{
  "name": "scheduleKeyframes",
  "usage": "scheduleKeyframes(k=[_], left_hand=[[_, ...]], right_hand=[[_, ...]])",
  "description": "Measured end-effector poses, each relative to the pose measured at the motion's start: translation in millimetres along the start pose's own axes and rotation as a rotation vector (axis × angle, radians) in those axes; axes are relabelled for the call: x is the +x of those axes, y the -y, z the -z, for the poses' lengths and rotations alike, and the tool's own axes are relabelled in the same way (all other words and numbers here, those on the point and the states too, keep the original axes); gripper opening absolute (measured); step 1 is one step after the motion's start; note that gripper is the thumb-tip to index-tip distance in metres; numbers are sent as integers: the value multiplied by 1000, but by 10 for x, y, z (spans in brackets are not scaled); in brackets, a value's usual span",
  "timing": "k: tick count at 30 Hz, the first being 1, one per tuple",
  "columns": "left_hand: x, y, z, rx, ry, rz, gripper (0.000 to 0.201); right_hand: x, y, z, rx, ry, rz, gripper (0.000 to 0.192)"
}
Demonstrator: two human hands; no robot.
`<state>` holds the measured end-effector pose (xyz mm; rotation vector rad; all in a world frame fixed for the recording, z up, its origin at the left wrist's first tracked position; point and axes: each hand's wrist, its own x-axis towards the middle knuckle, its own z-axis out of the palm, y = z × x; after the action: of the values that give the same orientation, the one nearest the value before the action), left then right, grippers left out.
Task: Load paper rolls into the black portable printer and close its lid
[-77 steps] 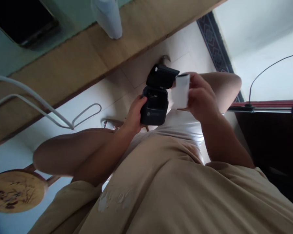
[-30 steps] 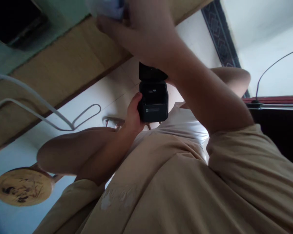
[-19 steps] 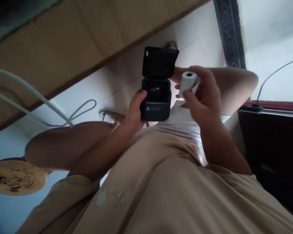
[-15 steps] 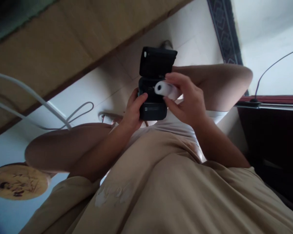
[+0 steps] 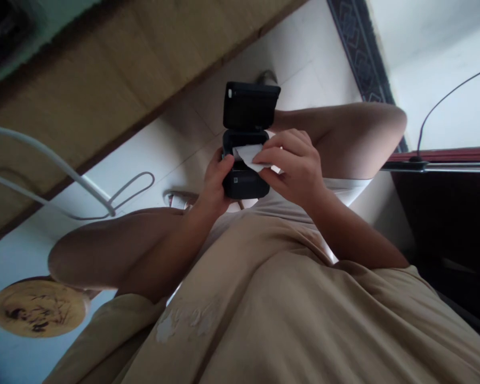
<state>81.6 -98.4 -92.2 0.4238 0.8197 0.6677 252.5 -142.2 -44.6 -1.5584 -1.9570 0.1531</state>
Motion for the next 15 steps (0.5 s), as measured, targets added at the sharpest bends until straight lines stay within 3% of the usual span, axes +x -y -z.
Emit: scheduleKeyframes(k=[2,5,9,15], left_hand=[[28,16,34,29,28,-13,55],[54,41,65,54,93,-52,82],[55,67,83,86,176,-48,96],[16,40,77,107,150,-51,92]], right_hand=[[-13,36,41,21,30,63,2],[-36,42,53,129,20,32,20],[-43,-112,-19,345,-215,-276,23],[-31,-534,-112,769,-73,-765,54]])
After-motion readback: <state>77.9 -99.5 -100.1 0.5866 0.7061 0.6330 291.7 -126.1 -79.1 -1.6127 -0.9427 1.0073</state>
